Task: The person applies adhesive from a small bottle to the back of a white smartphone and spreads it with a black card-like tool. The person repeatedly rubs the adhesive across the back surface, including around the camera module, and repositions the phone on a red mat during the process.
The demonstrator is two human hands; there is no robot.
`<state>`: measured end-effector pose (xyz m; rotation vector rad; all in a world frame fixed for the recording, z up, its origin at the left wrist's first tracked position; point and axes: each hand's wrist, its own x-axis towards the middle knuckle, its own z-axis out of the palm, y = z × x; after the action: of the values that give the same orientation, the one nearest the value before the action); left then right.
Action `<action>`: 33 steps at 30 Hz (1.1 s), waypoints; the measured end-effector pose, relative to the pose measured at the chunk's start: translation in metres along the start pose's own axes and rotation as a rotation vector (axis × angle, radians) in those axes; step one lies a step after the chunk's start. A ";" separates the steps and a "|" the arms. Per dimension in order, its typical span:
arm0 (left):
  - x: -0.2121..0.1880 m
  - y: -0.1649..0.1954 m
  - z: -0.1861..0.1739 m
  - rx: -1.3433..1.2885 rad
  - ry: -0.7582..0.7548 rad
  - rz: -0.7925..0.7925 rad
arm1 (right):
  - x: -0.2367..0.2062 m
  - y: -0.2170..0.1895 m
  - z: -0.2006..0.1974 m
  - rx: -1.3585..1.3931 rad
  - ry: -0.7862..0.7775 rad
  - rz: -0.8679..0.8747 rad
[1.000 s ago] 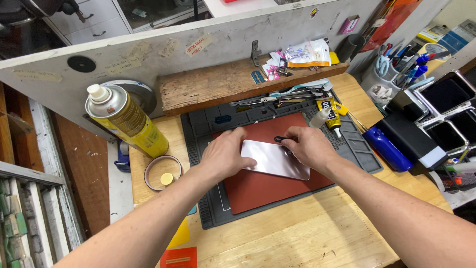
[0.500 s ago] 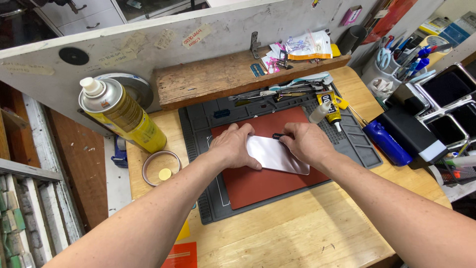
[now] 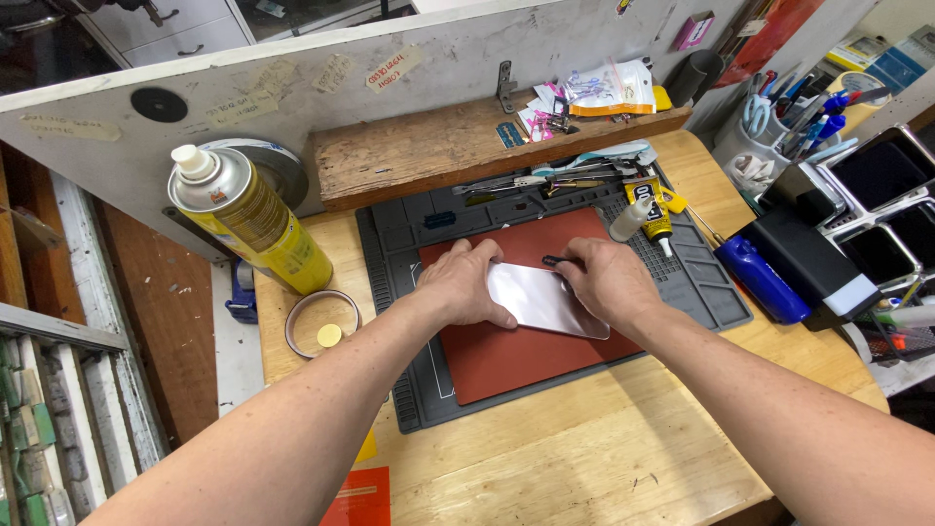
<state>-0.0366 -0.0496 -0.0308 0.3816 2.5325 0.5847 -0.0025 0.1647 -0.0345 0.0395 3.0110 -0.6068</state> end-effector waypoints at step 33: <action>-0.015 0.002 -0.003 0.054 0.073 0.139 | 0.006 0.014 -0.009 -0.066 -0.035 0.006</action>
<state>-0.0253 -0.0539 -0.0215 0.5686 2.6106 0.5932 -0.0084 0.1807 -0.0322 0.0342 2.9931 -0.5010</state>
